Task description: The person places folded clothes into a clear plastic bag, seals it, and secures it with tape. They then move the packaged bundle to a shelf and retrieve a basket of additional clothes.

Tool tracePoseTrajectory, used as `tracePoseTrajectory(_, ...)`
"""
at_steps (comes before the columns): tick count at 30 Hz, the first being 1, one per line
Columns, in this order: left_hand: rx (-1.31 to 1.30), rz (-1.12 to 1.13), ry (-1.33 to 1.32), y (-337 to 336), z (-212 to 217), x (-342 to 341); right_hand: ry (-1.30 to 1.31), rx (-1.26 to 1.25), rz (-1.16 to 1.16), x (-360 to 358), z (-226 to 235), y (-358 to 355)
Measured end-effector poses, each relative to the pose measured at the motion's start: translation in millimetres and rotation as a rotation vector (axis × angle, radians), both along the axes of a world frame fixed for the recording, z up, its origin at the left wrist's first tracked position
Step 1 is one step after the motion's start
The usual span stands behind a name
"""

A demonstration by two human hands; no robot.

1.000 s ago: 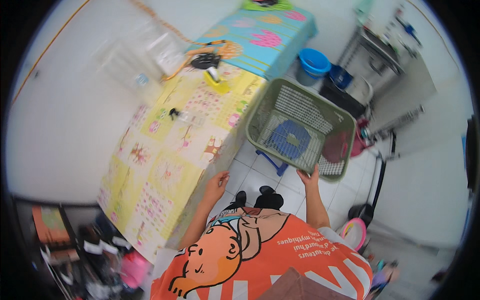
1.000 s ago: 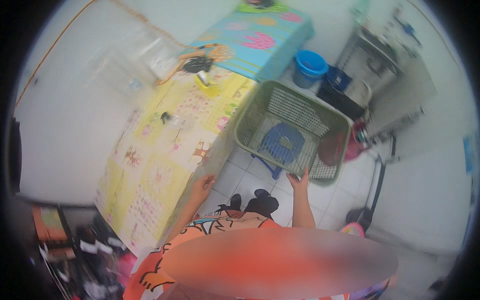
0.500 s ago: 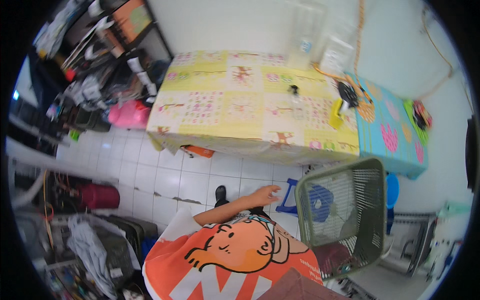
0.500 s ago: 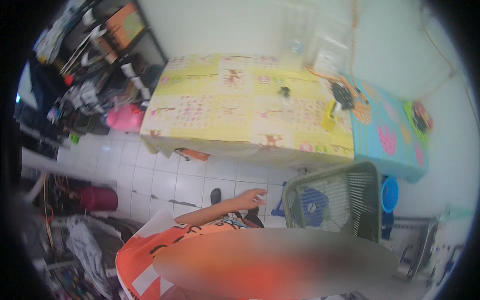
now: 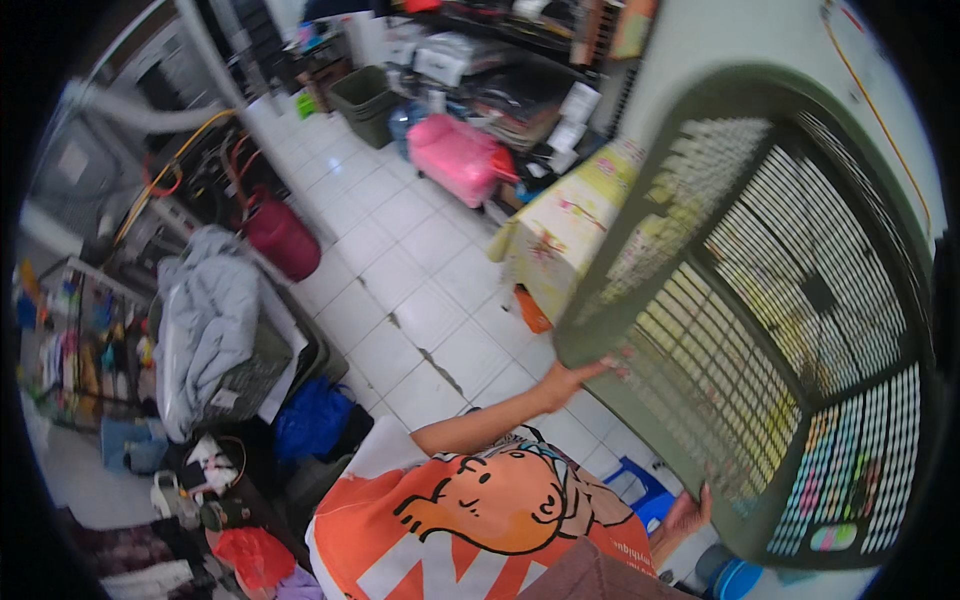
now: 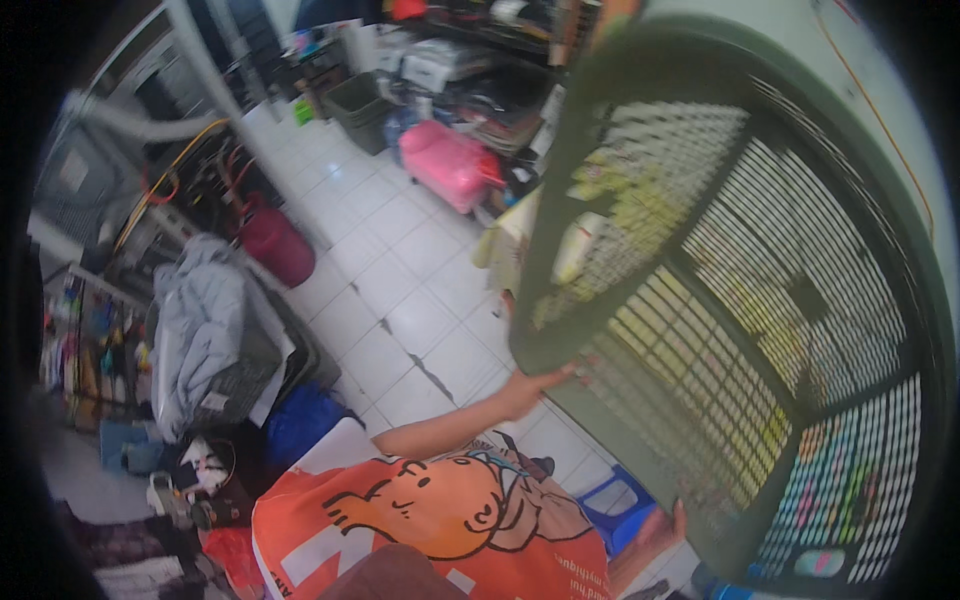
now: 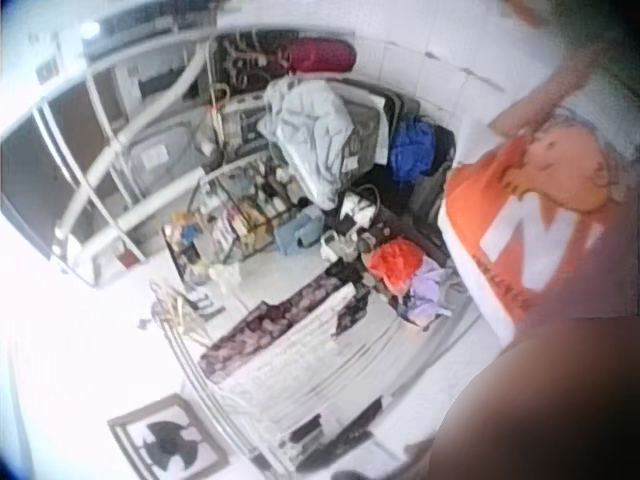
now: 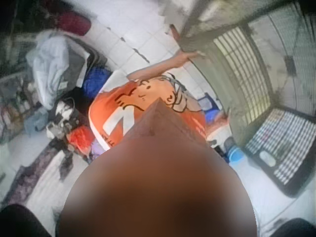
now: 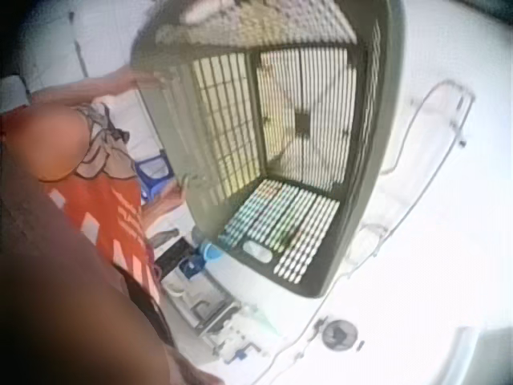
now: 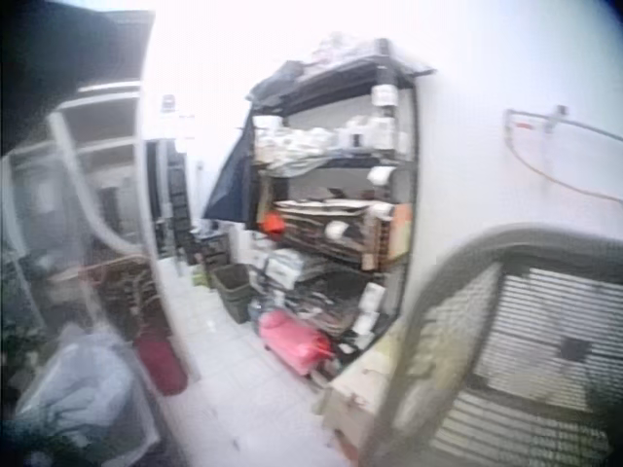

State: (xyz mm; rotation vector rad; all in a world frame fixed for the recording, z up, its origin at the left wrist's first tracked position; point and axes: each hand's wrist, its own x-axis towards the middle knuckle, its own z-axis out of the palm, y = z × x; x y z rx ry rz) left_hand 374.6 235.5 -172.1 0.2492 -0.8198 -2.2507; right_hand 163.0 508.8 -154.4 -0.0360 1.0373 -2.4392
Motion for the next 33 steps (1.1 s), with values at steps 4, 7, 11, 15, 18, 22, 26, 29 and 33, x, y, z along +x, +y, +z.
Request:
tracePoseTrajectory(4,0.133,0.313,-0.139,-54.0,-20.9,149.8,-0.002,-0.036,0.373,51.2,-5.8,-139.7)
tracePoseTrajectory(7,0.097,0.645,-0.143,-64.3,-31.3,244.2,-0.127,-0.08,0.514,86.9,-0.8,-211.8)
tracePoseTrajectory(11,0.17,0.986,-0.214,-77.7,-26.5,334.9,0.031,0.231,0.694,98.1,-19.5,-297.1)
tracePoseTrajectory(15,0.127,1.252,-0.3,-127.7,10.0,405.8,0.233,0.424,1.006,122.6,-59.0,-395.1)
tracePoseTrajectory(18,0.021,1.346,-0.443,-177.2,47.0,442.3,0.28,0.516,1.185,159.2,-83.7,-468.9)
tracePoseTrajectory(22,-0.056,1.337,-0.615,-262.3,94.7,487.5,0.357,0.597,1.393,223.4,-110.0,-568.3)
tracePoseTrajectory(26,-0.058,1.446,-0.808,-347.2,118.3,515.6,-0.079,0.399,1.481,250.4,-131.4,-652.4)
tracePoseTrajectory(29,-0.071,1.471,-0.86,-409.8,120.0,535.8,-0.099,0.402,1.547,277.1,-147.1,-706.9)
tracePoseTrajectory(33,-0.095,1.452,-0.904,-490.2,78.7,545.7,-0.139,0.452,1.572,307.2,-148.4,-763.2)
